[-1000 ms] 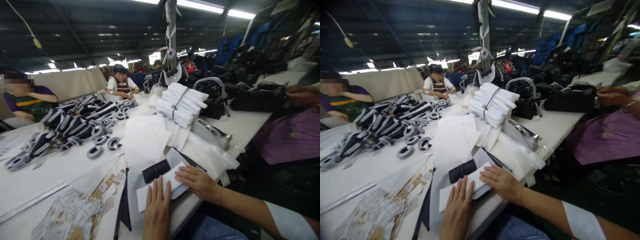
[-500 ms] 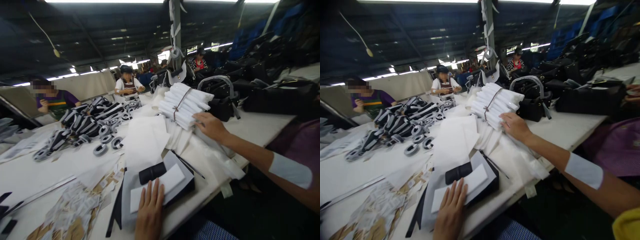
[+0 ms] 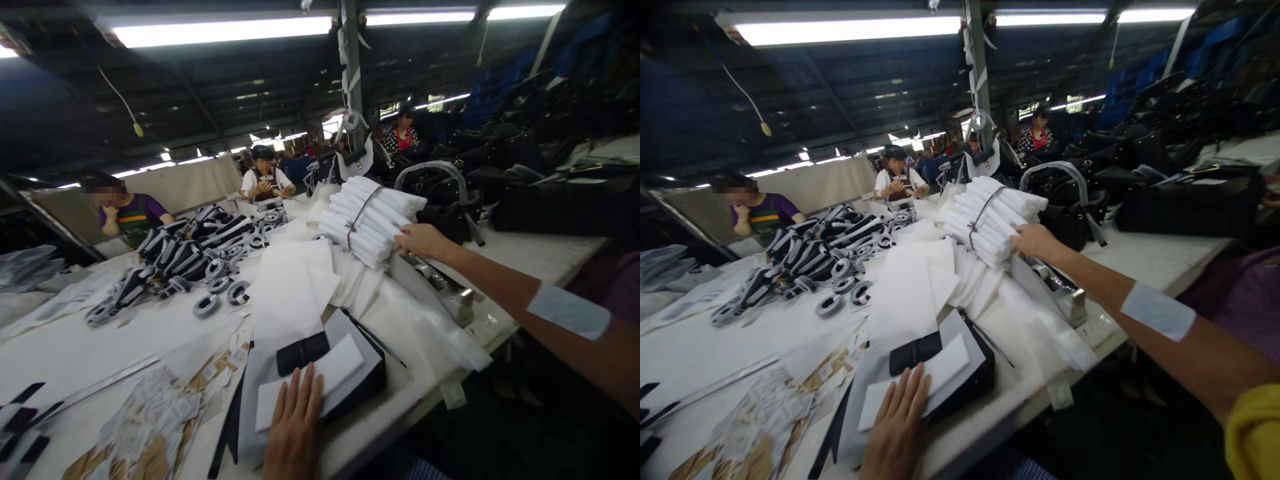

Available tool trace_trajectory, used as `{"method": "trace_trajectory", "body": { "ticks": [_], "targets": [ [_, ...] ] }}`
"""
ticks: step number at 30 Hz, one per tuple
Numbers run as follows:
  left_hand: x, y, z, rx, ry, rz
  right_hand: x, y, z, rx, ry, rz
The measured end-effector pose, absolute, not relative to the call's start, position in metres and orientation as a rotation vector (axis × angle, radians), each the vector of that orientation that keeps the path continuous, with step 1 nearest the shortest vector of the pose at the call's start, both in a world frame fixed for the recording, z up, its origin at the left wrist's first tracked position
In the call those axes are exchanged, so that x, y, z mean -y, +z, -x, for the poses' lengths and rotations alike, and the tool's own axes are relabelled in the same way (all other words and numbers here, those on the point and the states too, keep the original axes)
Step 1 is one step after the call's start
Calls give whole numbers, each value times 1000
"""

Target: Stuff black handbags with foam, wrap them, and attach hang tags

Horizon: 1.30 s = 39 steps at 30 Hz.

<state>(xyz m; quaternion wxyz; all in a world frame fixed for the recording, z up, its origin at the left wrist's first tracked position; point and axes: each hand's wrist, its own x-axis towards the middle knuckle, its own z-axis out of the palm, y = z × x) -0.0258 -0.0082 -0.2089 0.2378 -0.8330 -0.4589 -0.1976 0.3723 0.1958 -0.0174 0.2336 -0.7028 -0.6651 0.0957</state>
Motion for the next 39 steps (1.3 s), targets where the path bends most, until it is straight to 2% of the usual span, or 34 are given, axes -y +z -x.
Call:
{"method": "trace_trajectory", "body": {
  "ticks": [6,8,10,15,20,25,31,36,39],
  "targets": [
    [14,-190,24,1296,-397,2371,-98,-58,-387,1458,1244,1445],
    [14,-187,24,1320,-349,2404,-56,-85,-390,1449,1313,1345],
    [11,-181,25,1354,-301,2460,-16,-112,-392,1604,1153,1310],
    [2,-146,27,1470,-195,2688,51,-160,-387,2043,370,1286],
    [-9,-106,25,1557,-84,2842,61,-172,-343,2127,31,1177],
    [-7,-101,24,1588,-76,2863,31,-180,-278,2083,-90,1073],
    [9,-128,24,1483,-209,2730,10,-189,-249,1989,-110,1087],
    [14,-154,20,1446,-264,2587,7,-140,-267,2137,35,967],
    [16,-159,20,1433,-304,2553,-31,-98,-262,2143,11,865]
  ]
}}
